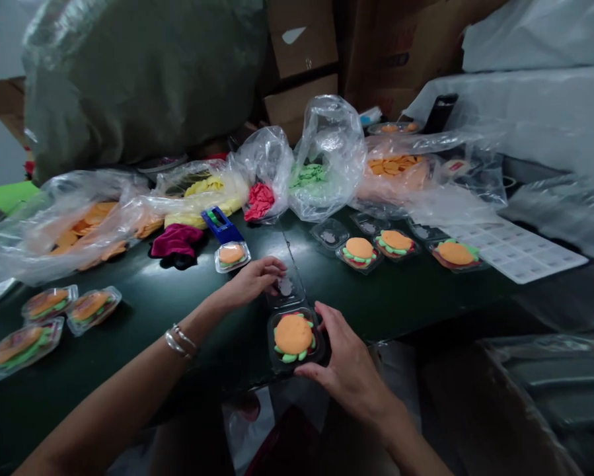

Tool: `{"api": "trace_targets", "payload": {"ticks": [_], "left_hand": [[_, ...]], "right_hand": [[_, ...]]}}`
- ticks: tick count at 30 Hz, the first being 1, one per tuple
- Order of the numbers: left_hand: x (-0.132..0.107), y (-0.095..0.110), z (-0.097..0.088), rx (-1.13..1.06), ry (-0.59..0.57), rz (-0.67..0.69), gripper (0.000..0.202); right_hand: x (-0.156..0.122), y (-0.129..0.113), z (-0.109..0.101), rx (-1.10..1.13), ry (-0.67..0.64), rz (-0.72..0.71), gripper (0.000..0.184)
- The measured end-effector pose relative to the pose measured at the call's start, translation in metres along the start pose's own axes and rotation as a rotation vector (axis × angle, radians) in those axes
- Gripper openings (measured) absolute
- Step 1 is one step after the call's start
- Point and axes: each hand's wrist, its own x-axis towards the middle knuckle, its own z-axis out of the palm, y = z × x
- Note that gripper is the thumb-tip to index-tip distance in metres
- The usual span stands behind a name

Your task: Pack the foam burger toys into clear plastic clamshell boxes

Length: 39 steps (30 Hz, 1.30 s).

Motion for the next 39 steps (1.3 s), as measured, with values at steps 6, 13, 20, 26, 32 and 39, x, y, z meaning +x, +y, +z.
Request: {"api": "trace_targets", "payload": {"ticks": [6, 13, 20, 26, 32, 39], "left_hand": [[-0.017, 0.002, 0.001, 0.118, 0.031, 0.226, 0.036], [-0.008, 0.001, 0.007, 0.202, 0.026, 0.29, 0.033], [-0.009, 0.008, 0.008, 0.327, 0.065, 0.301, 0.036], [-0.005, 0.004, 0.0, 0.43, 0.152, 0.326, 0.036], [-0.002, -0.003, -0.006, 0.432, 0.175, 0.303, 0.037], [-0.004, -0.003, -0.005, 0.439, 0.196, 0.298, 0.038]], "right_hand": [[0.0, -0.006, 0.001, -0.005, -0.009, 0.03, 0.093], [-0.001, -0.01, -0.011, 0.021, -0.096, 0.029, 0.065], [0.021, -0.028, -0.01, -0.084, -0.127, 0.12, 0.053], [0.021, -0.031, 0.004, -0.263, 0.139, -0.207, 0.022], [-0.003, -0.023, 0.013, -0.357, 0.168, -0.54, 0.019], [-0.002, -0.035, 0.016, -0.415, 0.074, -0.452, 0.016]]}}
